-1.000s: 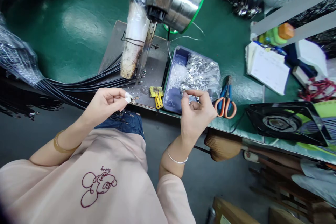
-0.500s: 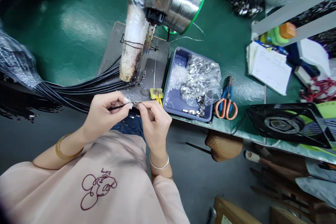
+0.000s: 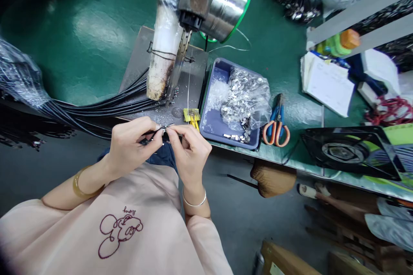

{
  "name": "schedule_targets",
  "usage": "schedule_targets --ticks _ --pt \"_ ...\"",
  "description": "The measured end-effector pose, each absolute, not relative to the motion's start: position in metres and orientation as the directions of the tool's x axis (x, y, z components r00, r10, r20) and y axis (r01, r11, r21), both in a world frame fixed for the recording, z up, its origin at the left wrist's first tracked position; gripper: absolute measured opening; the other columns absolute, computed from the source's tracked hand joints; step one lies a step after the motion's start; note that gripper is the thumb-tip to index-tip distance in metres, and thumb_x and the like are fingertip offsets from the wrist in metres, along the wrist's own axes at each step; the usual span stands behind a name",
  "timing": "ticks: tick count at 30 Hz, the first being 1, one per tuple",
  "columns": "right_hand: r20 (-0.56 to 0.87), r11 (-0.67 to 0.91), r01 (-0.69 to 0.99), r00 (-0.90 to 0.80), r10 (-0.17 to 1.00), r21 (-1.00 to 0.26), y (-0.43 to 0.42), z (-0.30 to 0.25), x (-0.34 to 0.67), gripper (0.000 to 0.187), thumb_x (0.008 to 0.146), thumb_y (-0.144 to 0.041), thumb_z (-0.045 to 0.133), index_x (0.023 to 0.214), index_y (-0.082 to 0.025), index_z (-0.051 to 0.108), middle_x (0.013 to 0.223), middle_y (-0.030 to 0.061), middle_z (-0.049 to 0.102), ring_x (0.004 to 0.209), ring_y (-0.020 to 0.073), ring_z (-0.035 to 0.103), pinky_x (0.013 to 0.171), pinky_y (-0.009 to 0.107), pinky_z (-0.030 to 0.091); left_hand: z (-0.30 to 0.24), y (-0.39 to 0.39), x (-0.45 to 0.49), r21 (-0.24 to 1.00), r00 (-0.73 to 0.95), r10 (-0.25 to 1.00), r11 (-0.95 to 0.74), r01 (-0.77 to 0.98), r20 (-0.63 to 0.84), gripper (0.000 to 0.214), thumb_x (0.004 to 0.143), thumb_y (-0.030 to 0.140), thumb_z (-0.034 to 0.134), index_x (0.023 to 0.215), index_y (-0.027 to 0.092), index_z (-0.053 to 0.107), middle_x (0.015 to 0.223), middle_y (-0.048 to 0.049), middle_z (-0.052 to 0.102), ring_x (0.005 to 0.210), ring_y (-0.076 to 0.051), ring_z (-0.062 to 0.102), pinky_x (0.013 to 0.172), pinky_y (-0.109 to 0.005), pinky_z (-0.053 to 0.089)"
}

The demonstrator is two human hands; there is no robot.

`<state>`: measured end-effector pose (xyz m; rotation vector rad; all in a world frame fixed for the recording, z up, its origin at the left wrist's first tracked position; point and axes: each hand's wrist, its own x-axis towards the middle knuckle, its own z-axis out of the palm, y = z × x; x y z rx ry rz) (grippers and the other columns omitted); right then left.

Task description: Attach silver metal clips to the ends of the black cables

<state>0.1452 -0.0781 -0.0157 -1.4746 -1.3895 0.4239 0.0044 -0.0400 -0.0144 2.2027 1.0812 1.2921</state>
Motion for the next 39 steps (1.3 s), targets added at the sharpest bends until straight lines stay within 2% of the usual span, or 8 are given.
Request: schedule_targets --ticks 2,5,8,10,14,18,39 --pt "0.389 0.195 0.549 0.261 0.883 -0.813 -0.079 -0.015 0.146 0.011 0.091 -0.019 0.069 0.081 -0.022 0.072 0.072 -0.0035 0.068 0.059 0.0092 0.054 0.056 0.024 0.042 -0.014 -0.040 0.004 0.644 0.298 0.762 -0.646 0.410 0.574 0.025 0.089 0.007 0.057 0.069 0.018 0.050 0.061 0.0069 0.046 0.054 -0.007 0.039 0.051 -0.021 0.033" --pt "0.306 0.184 0.427 0.236 0.922 -0.885 -0.080 -0.016 0.151 0.016 0.091 -0.019 0.067 0.075 -0.022 0.068 0.067 -0.0046 0.063 0.056 0.0088 0.051 0.053 0.023 0.040 -0.010 -0.040 0.001 0.774 0.329 0.817 -0.565 0.287 0.474 0.023 0.086 0.007 0.059 0.068 0.018 0.050 0.060 0.0078 0.044 0.053 -0.005 0.038 0.049 -0.018 0.033" --pt "0.273 0.209 0.264 0.233 0.934 -0.941 -0.079 -0.016 0.155 0.019 0.092 -0.023 0.065 0.073 -0.022 0.066 0.068 -0.0036 0.064 0.059 0.0102 0.057 0.054 0.023 0.043 -0.006 -0.039 -0.001 0.905 0.337 0.879 -0.401 0.144 0.336 0.022 0.085 0.007 0.060 0.068 0.017 0.051 0.058 0.0093 0.039 0.050 -0.004 0.034 0.045 -0.015 0.029" --pt "0.289 0.220 0.261 0.269 0.919 -0.940 -0.078 -0.016 0.156 0.018 0.093 -0.023 0.065 0.075 -0.022 0.067 0.070 -0.0031 0.067 0.061 0.0106 0.060 0.056 0.022 0.046 -0.005 -0.039 -0.001 0.931 0.324 0.897 -0.349 0.106 0.300 0.022 0.085 0.007 0.060 0.068 0.017 0.051 0.058 0.0098 0.037 0.049 -0.003 0.031 0.043 -0.014 0.026" --pt "0.280 0.173 0.362 0.267 0.922 -0.916 -0.077 -0.012 0.152 0.017 0.093 -0.023 0.066 0.076 -0.022 0.069 0.072 -0.0026 0.070 0.063 0.0111 0.063 0.058 0.023 0.047 -0.008 -0.038 0.000 0.916 0.314 0.893 -0.379 0.134 0.323 0.024 0.082 0.004 0.061 0.066 0.016 0.049 0.057 0.0103 0.035 0.050 -0.003 0.029 0.045 -0.014 0.027" --pt "0.273 0.146 0.418 0.262 0.926 -0.896 -0.078 -0.011 0.149 0.021 0.095 -0.026 0.064 0.074 -0.021 0.066 0.068 -0.0027 0.067 0.059 0.0110 0.059 0.055 0.024 0.044 -0.010 -0.038 0.000 0.877 0.315 0.869 -0.448 0.172 0.382 0.026 0.081 0.003 0.061 0.064 0.017 0.047 0.056 0.0106 0.034 0.049 -0.003 0.029 0.046 -0.015 0.027" --pt "0.233 0.118 0.397 0.255 0.938 -0.910 -0.078 -0.009 0.150 0.020 0.093 -0.024 0.065 0.073 -0.021 0.064 0.065 -0.0045 0.061 0.057 0.0096 0.052 0.053 0.023 0.039 -0.010 -0.039 -0.001 0.872 0.324 0.866 -0.453 0.186 0.381 0.028 0.082 0.003 0.060 0.064 0.018 0.044 0.056 0.0104 0.034 0.050 -0.004 0.029 0.046 -0.016 0.026"
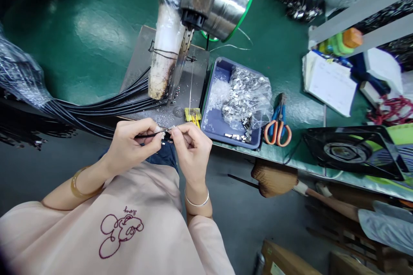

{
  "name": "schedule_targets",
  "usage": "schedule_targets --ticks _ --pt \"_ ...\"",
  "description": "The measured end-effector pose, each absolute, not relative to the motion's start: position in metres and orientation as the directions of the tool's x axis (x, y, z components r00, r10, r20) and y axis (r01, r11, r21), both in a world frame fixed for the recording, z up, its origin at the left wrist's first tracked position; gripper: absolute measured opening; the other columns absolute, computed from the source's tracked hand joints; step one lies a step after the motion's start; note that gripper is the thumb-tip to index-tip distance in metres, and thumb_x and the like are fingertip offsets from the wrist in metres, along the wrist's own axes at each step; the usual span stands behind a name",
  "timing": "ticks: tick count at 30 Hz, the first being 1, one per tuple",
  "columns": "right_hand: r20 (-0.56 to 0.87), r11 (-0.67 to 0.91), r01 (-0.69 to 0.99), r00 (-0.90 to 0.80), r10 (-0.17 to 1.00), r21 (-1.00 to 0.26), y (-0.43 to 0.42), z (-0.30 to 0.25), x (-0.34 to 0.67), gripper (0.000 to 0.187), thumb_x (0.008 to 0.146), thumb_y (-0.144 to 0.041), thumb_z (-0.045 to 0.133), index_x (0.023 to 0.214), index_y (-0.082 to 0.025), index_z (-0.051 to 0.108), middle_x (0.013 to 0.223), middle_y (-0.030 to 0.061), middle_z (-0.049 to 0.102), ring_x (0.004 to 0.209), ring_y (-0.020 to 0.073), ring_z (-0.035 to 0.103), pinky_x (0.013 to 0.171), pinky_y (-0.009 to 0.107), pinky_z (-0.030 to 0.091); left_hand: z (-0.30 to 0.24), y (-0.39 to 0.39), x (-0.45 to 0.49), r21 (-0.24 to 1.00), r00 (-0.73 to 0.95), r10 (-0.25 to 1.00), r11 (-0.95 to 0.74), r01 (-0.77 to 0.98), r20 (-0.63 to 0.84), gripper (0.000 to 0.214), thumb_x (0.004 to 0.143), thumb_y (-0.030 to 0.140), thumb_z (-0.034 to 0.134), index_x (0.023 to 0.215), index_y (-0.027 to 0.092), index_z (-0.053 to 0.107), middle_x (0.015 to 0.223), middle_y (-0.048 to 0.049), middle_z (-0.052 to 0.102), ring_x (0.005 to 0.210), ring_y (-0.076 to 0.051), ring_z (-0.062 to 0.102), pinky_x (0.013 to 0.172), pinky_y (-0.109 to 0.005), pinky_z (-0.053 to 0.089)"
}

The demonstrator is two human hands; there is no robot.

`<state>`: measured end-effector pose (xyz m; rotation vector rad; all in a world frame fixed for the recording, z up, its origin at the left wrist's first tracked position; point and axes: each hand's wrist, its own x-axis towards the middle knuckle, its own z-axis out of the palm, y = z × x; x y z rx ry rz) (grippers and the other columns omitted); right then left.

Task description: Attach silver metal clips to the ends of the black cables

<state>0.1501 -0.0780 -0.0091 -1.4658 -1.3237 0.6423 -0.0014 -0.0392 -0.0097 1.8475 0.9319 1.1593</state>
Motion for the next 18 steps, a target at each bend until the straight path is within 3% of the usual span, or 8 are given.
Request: schedule_targets --ticks 7,11,15,18 --pt "0.355 0.193 0.556 0.200 0.913 -0.808 -0.080 -0.010 0.147 0.024 0.094 -0.021 0.066 0.070 -0.021 0.062 0.061 -0.0067 0.053 0.054 0.0083 0.043 0.052 0.023 0.036 -0.011 -0.041 -0.003 0.881 0.345 0.870 -0.432 0.190 0.352 0.025 0.083 0.006 0.059 0.065 0.018 0.047 0.057 0.0096 0.037 0.050 -0.005 0.031 0.047 -0.018 0.028" --pt "0.473 0.259 0.670 0.155 0.867 -0.696 -0.081 -0.012 0.147 0.027 0.092 -0.023 0.072 0.068 -0.021 0.060 0.061 -0.0070 0.055 0.051 0.0069 0.042 0.052 0.023 0.036 -0.010 -0.039 -0.004 0.949 0.374 0.897 -0.295 0.111 0.235 0.021 0.087 0.013 0.059 0.066 0.017 0.054 0.056 0.0073 0.043 0.051 -0.006 0.036 0.047 -0.019 0.031" --pt "0.505 0.276 0.556 0.312 0.804 -0.784 -0.083 -0.012 0.152 0.008 0.095 -0.031 0.068 0.090 -0.025 0.069 0.062 -0.0076 0.056 0.046 0.0073 0.045 0.046 0.022 0.035 -0.007 -0.033 -0.008 1.000 0.425 0.905 0.001 -0.028 0.012 0.012 0.087 0.020 0.062 0.080 0.014 0.069 0.056 0.0047 0.048 0.051 -0.007 0.040 0.047 -0.020 0.034" --pt "0.534 0.338 0.450 0.439 0.722 -0.827 -0.083 -0.011 0.155 0.012 0.099 -0.029 0.062 0.109 -0.027 0.066 0.061 -0.0080 0.058 0.043 0.0084 0.049 0.041 0.021 0.034 -0.006 -0.029 -0.011 0.986 0.455 0.886 0.147 -0.082 -0.094 0.010 0.082 0.021 0.069 0.083 0.012 0.073 0.054 0.0053 0.046 0.049 -0.007 0.036 0.045 -0.020 0.031"
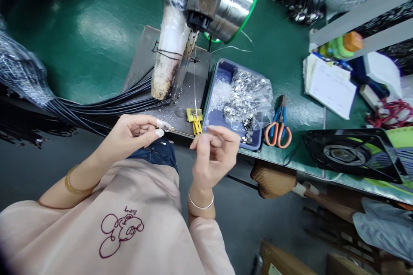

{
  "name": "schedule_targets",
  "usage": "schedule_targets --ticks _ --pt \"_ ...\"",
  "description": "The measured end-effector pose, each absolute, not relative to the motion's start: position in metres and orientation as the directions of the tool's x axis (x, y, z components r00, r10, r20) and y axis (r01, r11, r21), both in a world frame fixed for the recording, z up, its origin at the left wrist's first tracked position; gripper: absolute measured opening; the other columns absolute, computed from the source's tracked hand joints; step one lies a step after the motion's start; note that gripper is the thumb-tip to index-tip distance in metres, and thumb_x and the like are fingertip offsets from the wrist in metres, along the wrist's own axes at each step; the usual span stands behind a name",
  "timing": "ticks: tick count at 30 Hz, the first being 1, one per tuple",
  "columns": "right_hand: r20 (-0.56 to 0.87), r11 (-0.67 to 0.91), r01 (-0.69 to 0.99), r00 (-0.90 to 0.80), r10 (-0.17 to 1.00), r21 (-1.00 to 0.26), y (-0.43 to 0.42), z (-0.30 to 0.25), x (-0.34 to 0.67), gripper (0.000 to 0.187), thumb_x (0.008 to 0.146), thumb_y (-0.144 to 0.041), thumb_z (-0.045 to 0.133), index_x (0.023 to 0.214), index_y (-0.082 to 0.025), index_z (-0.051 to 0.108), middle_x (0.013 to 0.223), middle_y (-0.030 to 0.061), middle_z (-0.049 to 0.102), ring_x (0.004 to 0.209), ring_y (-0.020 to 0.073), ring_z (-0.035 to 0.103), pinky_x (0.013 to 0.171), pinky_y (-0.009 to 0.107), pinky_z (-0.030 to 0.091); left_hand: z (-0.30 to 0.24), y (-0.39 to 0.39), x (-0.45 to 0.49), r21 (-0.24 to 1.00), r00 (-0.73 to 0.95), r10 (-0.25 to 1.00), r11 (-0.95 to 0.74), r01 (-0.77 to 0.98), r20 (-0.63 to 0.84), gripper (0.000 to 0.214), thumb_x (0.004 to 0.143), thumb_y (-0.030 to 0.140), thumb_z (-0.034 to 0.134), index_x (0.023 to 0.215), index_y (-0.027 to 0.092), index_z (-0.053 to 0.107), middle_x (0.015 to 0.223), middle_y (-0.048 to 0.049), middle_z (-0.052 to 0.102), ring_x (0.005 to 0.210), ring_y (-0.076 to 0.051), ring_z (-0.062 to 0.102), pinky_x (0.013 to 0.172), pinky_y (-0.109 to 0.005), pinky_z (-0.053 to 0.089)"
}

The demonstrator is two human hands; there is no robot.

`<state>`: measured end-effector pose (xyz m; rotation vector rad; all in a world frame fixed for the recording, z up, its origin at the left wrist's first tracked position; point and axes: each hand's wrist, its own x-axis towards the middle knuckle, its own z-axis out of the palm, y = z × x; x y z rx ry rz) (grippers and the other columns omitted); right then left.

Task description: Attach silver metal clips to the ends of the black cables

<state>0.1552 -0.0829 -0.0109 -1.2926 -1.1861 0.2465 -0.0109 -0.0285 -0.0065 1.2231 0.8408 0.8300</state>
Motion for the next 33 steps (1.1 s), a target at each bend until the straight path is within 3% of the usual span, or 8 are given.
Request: schedule_targets --ticks 2,4,7,10,12,23,33 --pt "0.550 0.334 0.473 0.449 0.704 -0.815 -0.083 -0.011 0.156 0.014 0.099 -0.025 0.062 0.112 -0.026 0.065 0.066 -0.0068 0.066 0.042 0.0086 0.053 0.039 0.021 0.035 -0.007 -0.026 -0.012 0.975 0.458 0.881 0.191 -0.114 -0.119 0.011 0.078 0.023 0.072 0.080 0.012 0.074 0.052 0.0056 0.045 0.048 -0.006 0.034 0.044 -0.020 0.028" --pt "0.579 0.319 0.548 0.407 0.706 -0.773 -0.083 -0.013 0.156 0.012 0.097 -0.020 0.065 0.107 -0.026 0.066 0.076 -0.0045 0.073 0.047 0.0097 0.063 0.042 0.022 0.044 -0.007 -0.025 -0.012 0.968 0.453 0.882 0.212 -0.133 -0.131 0.011 0.077 0.024 0.073 0.077 0.013 0.074 0.051 0.0056 0.044 0.047 -0.006 0.033 0.044 -0.020 0.026" --pt "0.682 0.394 0.684 0.208 0.701 -0.614 -0.082 -0.016 0.155 0.014 0.091 -0.014 0.072 0.099 -0.025 0.068 0.086 -0.0021 0.079 0.071 0.0148 0.077 0.062 0.026 0.061 -0.006 -0.022 -0.011 0.966 0.443 0.886 0.220 -0.138 -0.138 0.009 0.076 0.023 0.073 0.074 0.013 0.074 0.051 0.0057 0.043 0.047 -0.006 0.033 0.044 -0.020 0.027" --pt "0.737 0.464 0.771 0.011 0.676 -0.437 -0.080 -0.018 0.155 0.016 0.089 -0.013 0.074 0.098 -0.025 0.068 0.094 0.0002 0.081 0.084 0.0169 0.079 0.076 0.029 0.065 -0.006 -0.020 -0.009 0.965 0.437 0.889 0.220 -0.140 -0.139 0.010 0.076 0.022 0.071 0.073 0.013 0.073 0.051 0.0055 0.043 0.048 -0.006 0.032 0.045 -0.020 0.026" --pt "0.735 0.462 0.793 -0.026 0.677 -0.398 -0.077 -0.019 0.154 0.015 0.090 -0.013 0.073 0.098 -0.025 0.067 0.097 0.0010 0.082 0.085 0.0171 0.079 0.077 0.030 0.065 -0.007 -0.018 -0.008 0.967 0.427 0.894 0.215 -0.138 -0.138 0.011 0.076 0.023 0.071 0.071 0.013 0.073 0.051 0.0055 0.042 0.048 -0.006 0.032 0.045 -0.020 0.025" --pt "0.679 0.430 0.710 0.092 0.729 -0.558 -0.068 -0.022 0.150 0.017 0.089 -0.011 0.070 0.096 -0.026 0.067 0.099 0.0010 0.081 0.090 0.0186 0.080 0.080 0.033 0.066 -0.003 -0.009 -0.001 0.994 0.335 0.938 0.104 -0.045 -0.083 0.011 0.077 0.022 0.067 0.069 0.014 0.070 0.060 0.0000 0.061 0.053 -0.008 0.047 0.049 -0.019 0.039" --pt "0.610 0.385 0.670 0.128 0.782 -0.635 -0.062 -0.019 0.152 0.013 0.090 -0.012 0.071 0.093 -0.024 0.070 0.097 0.0010 0.082 0.090 0.0189 0.081 0.078 0.032 0.068 -0.003 -0.009 0.002 0.985 0.308 0.947 0.132 -0.113 -0.091 0.009 0.077 0.020 0.069 0.072 0.014 0.066 0.054 0.0042 0.051 0.048 -0.005 0.039 0.042 -0.016 0.031"
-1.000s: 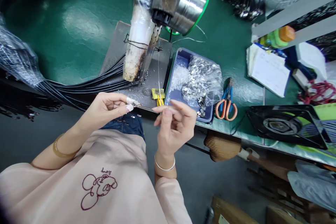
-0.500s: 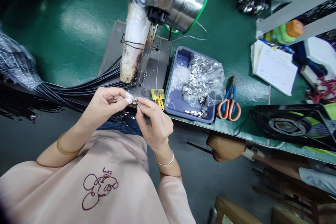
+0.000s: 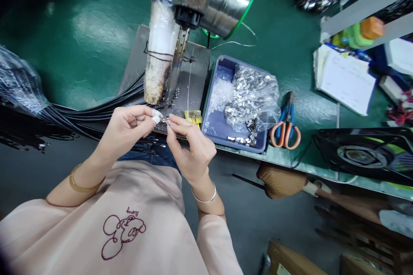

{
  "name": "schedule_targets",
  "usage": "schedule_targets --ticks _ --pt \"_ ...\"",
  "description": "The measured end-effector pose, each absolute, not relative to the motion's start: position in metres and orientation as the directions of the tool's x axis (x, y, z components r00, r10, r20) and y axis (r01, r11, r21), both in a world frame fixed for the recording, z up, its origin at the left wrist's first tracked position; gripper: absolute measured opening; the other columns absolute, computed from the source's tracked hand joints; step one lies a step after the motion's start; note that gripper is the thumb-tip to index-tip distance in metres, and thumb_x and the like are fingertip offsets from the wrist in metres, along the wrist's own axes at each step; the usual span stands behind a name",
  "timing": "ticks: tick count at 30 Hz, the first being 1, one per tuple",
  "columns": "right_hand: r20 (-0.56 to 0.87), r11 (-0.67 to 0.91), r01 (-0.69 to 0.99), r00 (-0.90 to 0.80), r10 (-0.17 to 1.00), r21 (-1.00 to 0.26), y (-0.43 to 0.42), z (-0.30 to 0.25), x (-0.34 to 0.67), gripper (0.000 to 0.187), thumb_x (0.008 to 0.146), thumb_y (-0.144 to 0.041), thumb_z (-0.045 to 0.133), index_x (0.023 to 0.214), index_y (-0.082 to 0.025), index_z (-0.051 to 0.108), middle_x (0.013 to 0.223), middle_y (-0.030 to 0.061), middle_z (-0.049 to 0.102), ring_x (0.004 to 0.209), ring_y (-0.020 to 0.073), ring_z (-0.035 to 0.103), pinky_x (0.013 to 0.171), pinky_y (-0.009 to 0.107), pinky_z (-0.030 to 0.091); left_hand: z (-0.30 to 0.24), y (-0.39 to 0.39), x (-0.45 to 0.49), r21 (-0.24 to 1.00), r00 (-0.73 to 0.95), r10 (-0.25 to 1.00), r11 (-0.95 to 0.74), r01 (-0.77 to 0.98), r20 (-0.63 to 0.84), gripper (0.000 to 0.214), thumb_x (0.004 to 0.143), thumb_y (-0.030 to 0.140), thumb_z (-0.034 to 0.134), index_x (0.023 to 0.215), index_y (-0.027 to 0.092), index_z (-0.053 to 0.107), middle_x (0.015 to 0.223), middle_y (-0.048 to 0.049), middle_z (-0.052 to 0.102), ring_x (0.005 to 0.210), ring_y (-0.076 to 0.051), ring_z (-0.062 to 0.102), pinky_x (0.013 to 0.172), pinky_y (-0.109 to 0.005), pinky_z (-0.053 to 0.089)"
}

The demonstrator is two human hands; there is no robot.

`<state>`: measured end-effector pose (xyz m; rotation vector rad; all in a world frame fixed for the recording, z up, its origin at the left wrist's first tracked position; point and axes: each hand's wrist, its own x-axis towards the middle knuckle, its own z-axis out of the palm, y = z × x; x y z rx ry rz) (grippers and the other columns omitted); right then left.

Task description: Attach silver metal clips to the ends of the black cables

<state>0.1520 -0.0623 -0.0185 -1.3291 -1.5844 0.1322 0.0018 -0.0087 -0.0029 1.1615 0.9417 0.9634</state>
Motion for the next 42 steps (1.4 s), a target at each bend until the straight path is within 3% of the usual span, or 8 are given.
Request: schedule_targets --ticks 15,23,33,42 --pt "0.652 0.414 0.740 0.044 0.757 -0.530 -0.056 -0.006 0.156 0.017 0.088 -0.011 0.074 0.096 -0.026 0.071 0.098 0.0001 0.082 0.090 0.0186 0.080 0.080 0.032 0.067 0.003 -0.008 0.002 1.000 0.241 0.970 -0.019 -0.021 0.024 0.012 0.081 0.018 0.066 0.072 0.013 0.072 0.059 0.0004 0.062 0.051 -0.007 0.050 0.046 -0.016 0.040" --pt "0.631 0.419 0.759 -0.014 0.775 -0.499 -0.059 -0.008 0.157 0.016 0.089 -0.010 0.072 0.093 -0.025 0.067 0.099 0.0006 0.082 0.089 0.0174 0.080 0.078 0.029 0.066 -0.001 -0.010 -0.001 0.997 0.249 0.968 -0.042 0.065 0.024 0.012 0.081 0.015 0.067 0.070 0.014 0.071 0.058 0.0001 0.063 0.051 -0.009 0.053 0.047 -0.019 0.041" --pt "0.695 0.456 0.786 -0.047 0.717 -0.417 -0.061 -0.011 0.156 0.020 0.089 -0.005 0.072 0.097 -0.022 0.066 0.098 0.0021 0.082 0.086 0.0148 0.079 0.078 0.025 0.064 0.000 -0.011 -0.001 1.000 0.294 0.955 0.024 0.004 -0.024 0.014 0.082 0.020 0.067 0.076 0.012 0.077 0.068 -0.0038 0.073 0.059 -0.010 0.061 0.054 -0.017 0.049" --pt "0.701 0.462 0.763 -0.017 0.713 -0.452 -0.059 -0.014 0.156 0.019 0.087 -0.005 0.073 0.096 -0.021 0.068 0.097 0.0030 0.081 0.086 0.0150 0.079 0.079 0.026 0.063 0.001 -0.012 0.001 0.997 0.255 0.966 -0.048 0.054 0.033 0.015 0.081 0.020 0.066 0.071 0.012 0.073 0.059 0.0000 0.063 0.053 -0.008 0.051 0.047 -0.014 0.040"
